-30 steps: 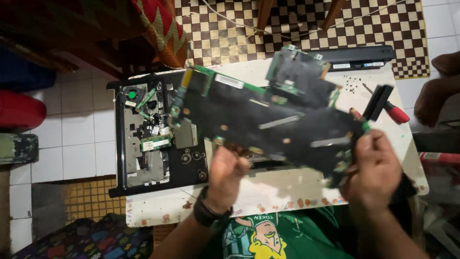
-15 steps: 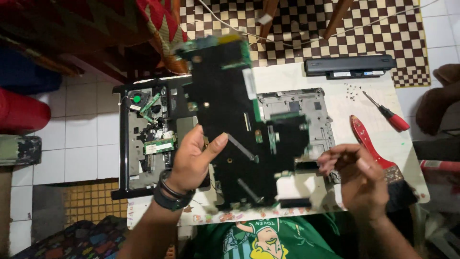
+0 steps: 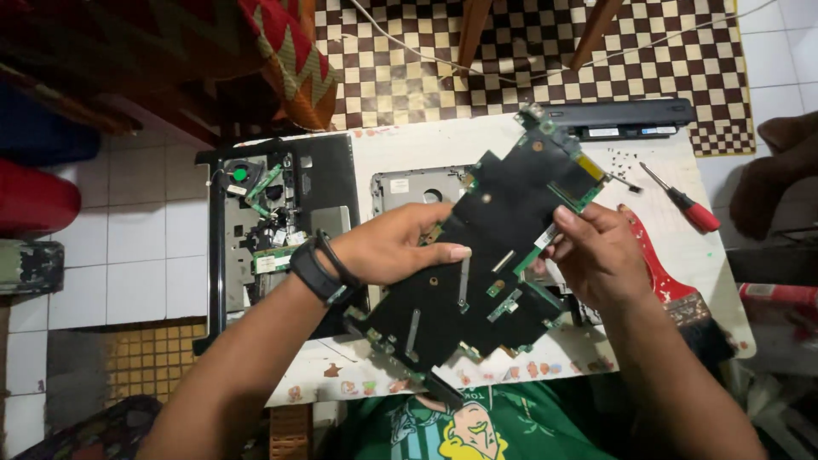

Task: Disassembling and cleaning internal components of a laptop using a brush and screwdriver

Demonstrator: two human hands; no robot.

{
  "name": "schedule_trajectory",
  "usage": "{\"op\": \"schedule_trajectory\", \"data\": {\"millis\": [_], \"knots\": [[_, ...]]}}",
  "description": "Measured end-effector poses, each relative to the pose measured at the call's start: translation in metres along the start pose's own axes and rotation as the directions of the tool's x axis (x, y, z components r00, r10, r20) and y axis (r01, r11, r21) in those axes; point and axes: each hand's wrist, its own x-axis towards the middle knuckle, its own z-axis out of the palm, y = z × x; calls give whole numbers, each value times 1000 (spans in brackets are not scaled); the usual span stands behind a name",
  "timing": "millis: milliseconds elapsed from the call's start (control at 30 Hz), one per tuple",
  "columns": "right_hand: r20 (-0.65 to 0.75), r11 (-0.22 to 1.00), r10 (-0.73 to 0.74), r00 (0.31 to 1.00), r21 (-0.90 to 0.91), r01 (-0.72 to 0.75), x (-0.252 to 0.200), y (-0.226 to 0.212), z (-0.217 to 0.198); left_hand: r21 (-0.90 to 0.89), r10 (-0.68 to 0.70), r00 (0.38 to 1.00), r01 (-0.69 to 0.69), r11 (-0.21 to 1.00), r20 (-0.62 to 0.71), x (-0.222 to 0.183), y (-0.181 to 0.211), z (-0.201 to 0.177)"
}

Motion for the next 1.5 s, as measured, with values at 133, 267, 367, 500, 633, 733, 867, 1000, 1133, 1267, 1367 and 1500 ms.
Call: {"op": "schedule_trajectory", "data": {"millis": [133,267,367,500,633,733,867,1000,1133,1267,1367,1500], "knots": [[-103,998,-60,993,6,61,-4,-4,4,147,-97,994,105,984,-58,4,11,-3],[-236,994,-65,970,74,85,4,-17,6,619,145,941,81,781,-305,-10,18,-9],[-347,998,36,937,57,-17,0,-38,-3,594,164,864,179,784,-476,-28,43,-11],[-463,998,34,886,69,-3,3,-38,-11,525,169,767,246,815,-620,-47,31,-3],[-488,995,8,873,90,41,2,-37,-13,223,-152,769,360,906,-621,-57,10,13],[-505,993,6,863,102,53,1,-39,-9,92,-238,808,337,937,-540,-58,-1,21],[-538,993,21,843,113,47,1,-41,4,-75,-273,814,274,959,-512,-56,-24,25],[-534,990,25,845,129,53,0,-39,6,-121,-241,816,209,970,-525,-55,-34,26],[-522,989,41,852,141,38,-1,-39,9,-229,-235,801,126,965,-550,-57,-42,30],[-529,989,57,847,143,23,-3,-39,15,-292,-203,799,36,956,-566,-58,-50,33],[-486,991,46,873,135,23,-4,-35,9,-281,-210,780,45,959,-590,-59,-49,35],[-493,992,40,869,122,24,-6,-35,10,-294,-206,770,25,956,-604,-61,-49,35]]}}
